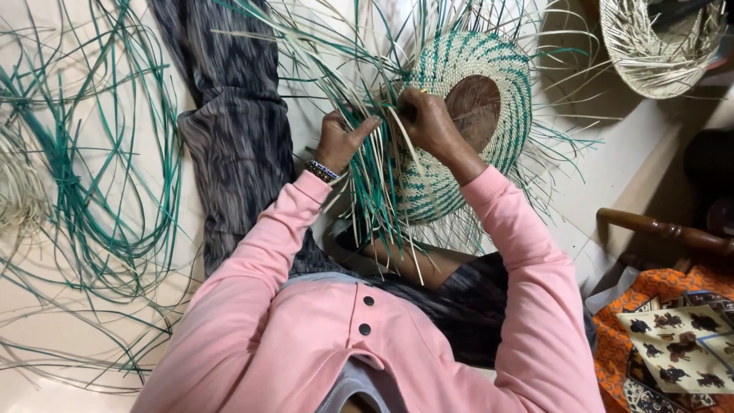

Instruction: A person is weaving a circular mat using green and natural-colored strands of flexible material.

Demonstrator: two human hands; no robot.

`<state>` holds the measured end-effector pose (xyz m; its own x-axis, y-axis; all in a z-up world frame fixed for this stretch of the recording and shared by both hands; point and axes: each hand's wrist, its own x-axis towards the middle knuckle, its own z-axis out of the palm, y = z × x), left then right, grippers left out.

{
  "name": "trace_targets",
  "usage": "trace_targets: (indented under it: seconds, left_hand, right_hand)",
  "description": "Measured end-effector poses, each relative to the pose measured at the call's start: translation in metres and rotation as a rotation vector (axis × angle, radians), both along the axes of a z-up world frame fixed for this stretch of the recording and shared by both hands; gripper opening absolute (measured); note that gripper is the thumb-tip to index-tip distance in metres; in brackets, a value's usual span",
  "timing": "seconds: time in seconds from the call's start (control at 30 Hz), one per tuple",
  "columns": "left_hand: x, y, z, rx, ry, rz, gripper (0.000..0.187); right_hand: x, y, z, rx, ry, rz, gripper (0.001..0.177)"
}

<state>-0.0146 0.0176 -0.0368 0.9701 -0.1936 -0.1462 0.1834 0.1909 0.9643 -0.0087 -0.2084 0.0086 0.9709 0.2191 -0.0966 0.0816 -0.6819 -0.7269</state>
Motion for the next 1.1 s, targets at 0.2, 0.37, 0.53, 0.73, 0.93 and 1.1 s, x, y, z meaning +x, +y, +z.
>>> trace_targets:
  seconds: [0.2,0.37,0.53,0.73,0.93,1.1]
  left_hand:
    - [0.003,-0.009,-0.007,0.331,-0.053,-0.132,0.037]
    - [0.004,-0.009,-0.026,0.390,0.293,-0.127,0.084]
    - [0.020,-0.015,-0.085,-0.118,0.798,-0.153,0.088]
    - [0.048,0.041,-0.020,0.263,0.307,-0.413,0.080]
    - [0.057,0.075,0.014,0.528,0.172,-0.842,0.044]
    - [0.041,0.067,-0.006,0.518,0.181,-0.754,0.024]
  right_hand:
    - [0.019,-0.014,0.068,0.349,-0.062,-0.453,0.014]
    - [0.017,-0.023,0.090,1.200,0.408,-0.448,0.025]
    - [-0.017,0.069,0.103,0.681,0.449,-0.132,0.029]
    - [-0.046,0.135,0.099,0.179,0.070,0.229,0.038]
    - [-0.053,0.160,0.070,0.167,0.078,0.323,0.037]
    - [-0.051,0.173,0.053,0.174,0.049,0.434,0.032]
